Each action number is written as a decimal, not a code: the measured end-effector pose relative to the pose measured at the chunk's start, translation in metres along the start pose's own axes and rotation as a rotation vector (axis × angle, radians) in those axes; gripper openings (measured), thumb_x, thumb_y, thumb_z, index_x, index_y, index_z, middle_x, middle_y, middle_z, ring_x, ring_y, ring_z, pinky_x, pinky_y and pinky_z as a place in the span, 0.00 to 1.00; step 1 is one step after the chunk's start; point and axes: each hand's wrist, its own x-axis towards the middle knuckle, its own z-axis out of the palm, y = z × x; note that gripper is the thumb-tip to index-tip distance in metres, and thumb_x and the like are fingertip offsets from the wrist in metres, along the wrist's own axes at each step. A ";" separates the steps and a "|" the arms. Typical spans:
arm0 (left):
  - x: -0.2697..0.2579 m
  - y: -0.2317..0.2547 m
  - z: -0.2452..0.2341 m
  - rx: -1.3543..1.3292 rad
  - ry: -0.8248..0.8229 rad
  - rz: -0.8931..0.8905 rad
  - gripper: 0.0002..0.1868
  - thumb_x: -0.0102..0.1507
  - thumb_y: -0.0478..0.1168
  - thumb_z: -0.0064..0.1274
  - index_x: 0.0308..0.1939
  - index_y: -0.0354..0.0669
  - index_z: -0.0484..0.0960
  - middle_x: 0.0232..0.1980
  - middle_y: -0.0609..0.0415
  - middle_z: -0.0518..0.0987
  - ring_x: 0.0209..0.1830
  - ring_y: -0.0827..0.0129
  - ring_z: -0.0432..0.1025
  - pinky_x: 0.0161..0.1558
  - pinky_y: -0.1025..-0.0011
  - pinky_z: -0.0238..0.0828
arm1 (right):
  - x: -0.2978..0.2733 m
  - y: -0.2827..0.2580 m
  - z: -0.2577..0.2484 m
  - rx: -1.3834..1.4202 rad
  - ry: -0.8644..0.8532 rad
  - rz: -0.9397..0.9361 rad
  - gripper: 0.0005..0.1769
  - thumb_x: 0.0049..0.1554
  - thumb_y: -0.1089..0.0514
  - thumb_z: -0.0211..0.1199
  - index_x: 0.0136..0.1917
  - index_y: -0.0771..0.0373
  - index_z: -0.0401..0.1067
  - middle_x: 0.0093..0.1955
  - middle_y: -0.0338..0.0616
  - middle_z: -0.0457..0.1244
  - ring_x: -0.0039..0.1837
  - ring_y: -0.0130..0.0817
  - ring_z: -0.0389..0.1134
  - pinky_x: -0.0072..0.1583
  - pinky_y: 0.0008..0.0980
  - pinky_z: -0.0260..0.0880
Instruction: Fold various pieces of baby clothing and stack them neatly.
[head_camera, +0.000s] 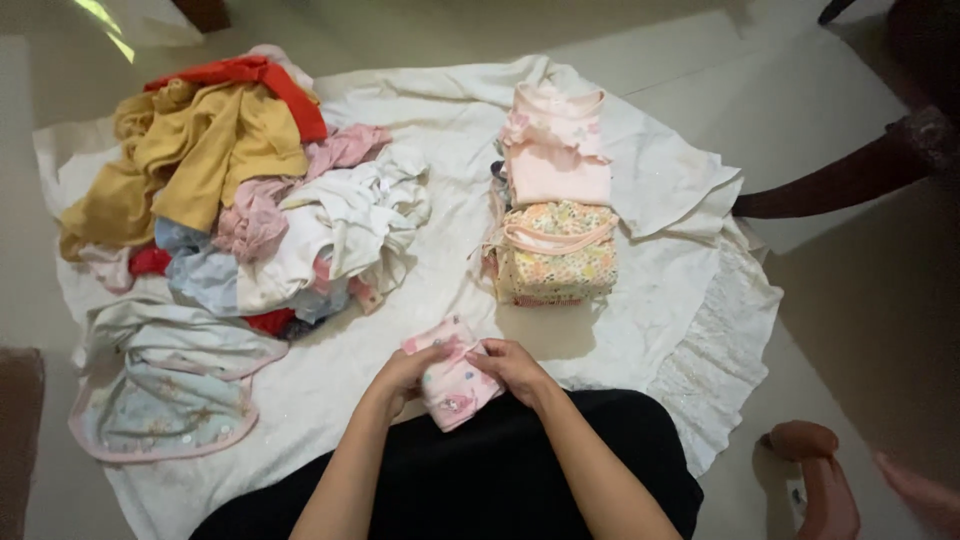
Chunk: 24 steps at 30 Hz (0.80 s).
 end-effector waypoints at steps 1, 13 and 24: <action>-0.003 0.005 0.004 0.006 0.000 0.003 0.27 0.53 0.50 0.67 0.51 0.40 0.85 0.42 0.50 0.85 0.37 0.60 0.80 0.38 0.64 0.77 | 0.000 -0.004 0.000 0.003 0.001 -0.006 0.13 0.55 0.56 0.69 0.51 0.64 0.78 0.45 0.36 0.71 0.45 0.23 0.70 0.48 0.22 0.71; 0.003 -0.049 0.059 -0.499 0.428 0.473 0.30 0.58 0.35 0.61 0.61 0.45 0.64 0.51 0.53 0.80 0.48 0.64 0.77 0.48 0.64 0.79 | -0.033 -0.014 -0.011 0.624 -0.141 0.236 0.33 0.50 0.45 0.68 0.65 0.58 0.67 0.59 0.47 0.69 0.56 0.43 0.73 0.53 0.52 0.75; 0.025 -0.002 0.117 -0.072 -0.195 0.159 0.23 0.65 0.50 0.58 0.57 0.37 0.79 0.43 0.53 0.82 0.35 0.70 0.75 0.32 0.73 0.70 | -0.072 -0.070 -0.101 0.163 0.239 -0.065 0.23 0.52 0.65 0.71 0.61 0.69 0.73 0.53 0.48 0.70 0.52 0.39 0.72 0.54 0.44 0.75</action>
